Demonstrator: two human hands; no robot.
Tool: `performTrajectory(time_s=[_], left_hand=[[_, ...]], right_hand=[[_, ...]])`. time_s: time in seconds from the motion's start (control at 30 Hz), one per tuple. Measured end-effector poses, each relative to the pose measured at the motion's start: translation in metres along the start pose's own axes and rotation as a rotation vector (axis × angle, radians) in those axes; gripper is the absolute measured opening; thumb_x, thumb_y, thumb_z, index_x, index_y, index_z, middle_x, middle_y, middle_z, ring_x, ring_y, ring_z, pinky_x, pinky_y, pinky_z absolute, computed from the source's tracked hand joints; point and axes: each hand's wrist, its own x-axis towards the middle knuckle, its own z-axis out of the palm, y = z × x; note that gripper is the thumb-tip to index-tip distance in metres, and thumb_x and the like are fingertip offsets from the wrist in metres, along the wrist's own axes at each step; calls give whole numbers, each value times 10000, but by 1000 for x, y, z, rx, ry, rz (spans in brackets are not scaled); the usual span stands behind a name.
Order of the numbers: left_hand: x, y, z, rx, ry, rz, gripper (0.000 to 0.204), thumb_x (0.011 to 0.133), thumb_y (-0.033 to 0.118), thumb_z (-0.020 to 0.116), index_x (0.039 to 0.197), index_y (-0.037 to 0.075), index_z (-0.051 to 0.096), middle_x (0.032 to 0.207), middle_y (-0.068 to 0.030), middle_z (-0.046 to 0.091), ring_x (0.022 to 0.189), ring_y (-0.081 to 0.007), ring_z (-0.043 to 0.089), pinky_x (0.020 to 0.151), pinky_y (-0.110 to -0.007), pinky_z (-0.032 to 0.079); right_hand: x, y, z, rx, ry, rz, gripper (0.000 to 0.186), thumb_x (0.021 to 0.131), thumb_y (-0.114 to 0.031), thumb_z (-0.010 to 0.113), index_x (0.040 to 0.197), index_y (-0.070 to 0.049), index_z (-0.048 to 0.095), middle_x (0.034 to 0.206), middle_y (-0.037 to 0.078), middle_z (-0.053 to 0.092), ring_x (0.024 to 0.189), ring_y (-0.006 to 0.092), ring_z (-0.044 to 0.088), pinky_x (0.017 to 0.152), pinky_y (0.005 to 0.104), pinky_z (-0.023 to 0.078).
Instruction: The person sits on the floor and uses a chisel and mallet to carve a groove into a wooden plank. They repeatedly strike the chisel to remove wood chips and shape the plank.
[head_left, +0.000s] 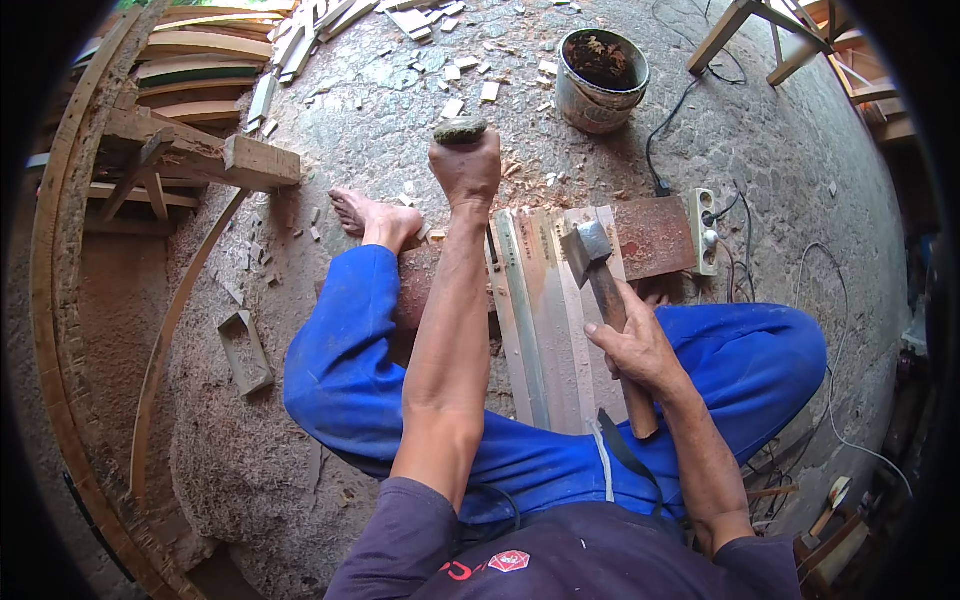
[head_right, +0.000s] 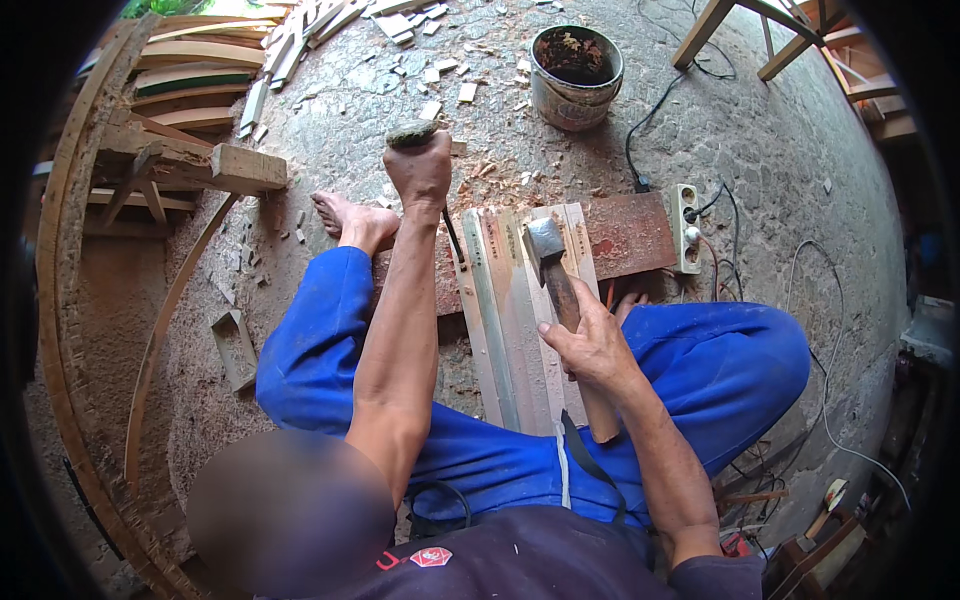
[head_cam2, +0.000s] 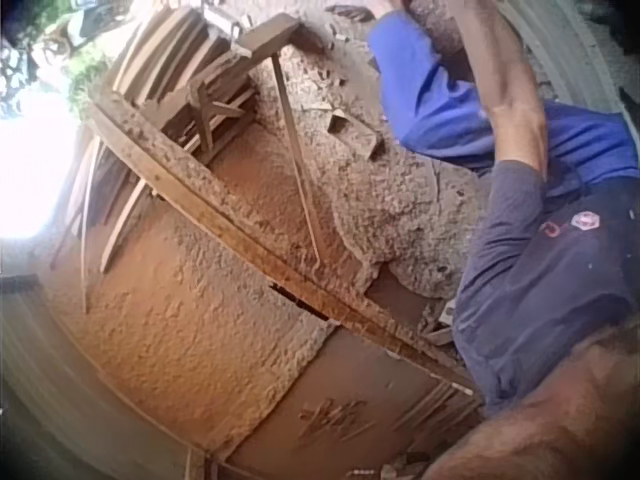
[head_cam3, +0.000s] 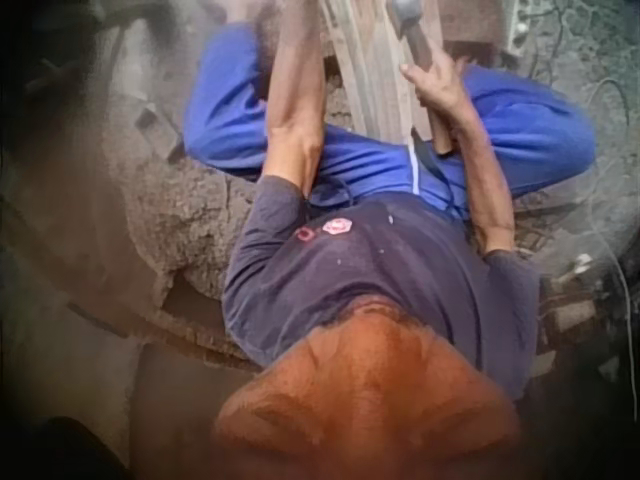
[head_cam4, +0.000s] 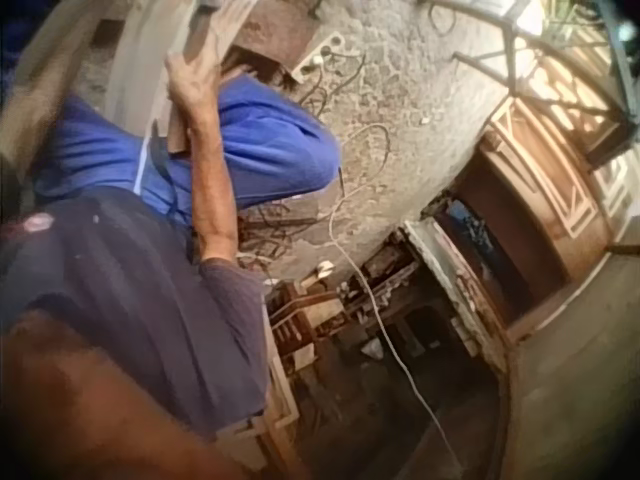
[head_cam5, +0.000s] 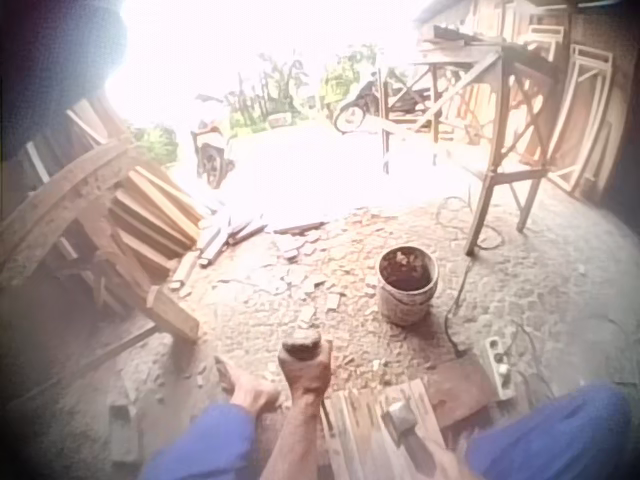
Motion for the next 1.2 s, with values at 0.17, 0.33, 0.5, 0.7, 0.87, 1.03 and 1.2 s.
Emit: performTrajectory(time_s=[0.17,0.33,0.5,0.7,0.87,1.03,1.2], left_hand=[[43,-35,0,-46,-91,-305,119,760,59,689,658,8,657,610,16,602,540,-113,540,514,-344,448],[17,-21,18,70,-25,-96,91,743,87,690,751,-1,714,656,-47,700,601,-118,591,592,-331,486],[58,-48,4,68,-100,-368,120,748,87,691,649,25,666,583,-50,628,476,-131,541,460,-360,427],[13,-6,11,65,-54,-66,72,751,66,667,709,19,701,667,-30,701,597,-136,611,576,-331,484],[52,-38,4,-23,-141,-518,250,784,90,697,556,57,599,513,-27,560,396,-113,480,364,-318,326],[41,-58,16,160,-17,-247,150,756,105,705,644,14,666,587,-39,643,502,-130,557,488,-333,440],[36,-24,8,30,-140,-347,151,767,58,672,618,44,649,560,-58,605,458,-134,529,446,-340,411]], right_hand=[[14,13,11,2,-122,-3,705,904,-126,673,1523,-28,351,703,4,555,494,87,530,448,273,468],[21,26,12,-35,-95,86,673,914,-134,673,1505,-34,365,738,18,563,501,93,536,457,266,462],[28,26,19,-14,-153,77,656,915,-110,682,1489,-35,373,743,18,560,499,93,534,451,268,454],[30,37,9,99,-103,146,609,922,-132,681,1446,-44,383,680,14,523,468,107,525,427,303,461],[34,28,9,78,-163,152,573,921,-125,683,1414,-44,403,681,10,527,463,108,519,423,304,471],[27,27,8,114,-157,213,614,912,-167,707,1428,-23,407,756,22,564,470,98,526,421,273,454],[30,30,8,119,-134,193,655,909,-176,717,1455,-25,389,758,29,566,470,99,519,429,285,466]])
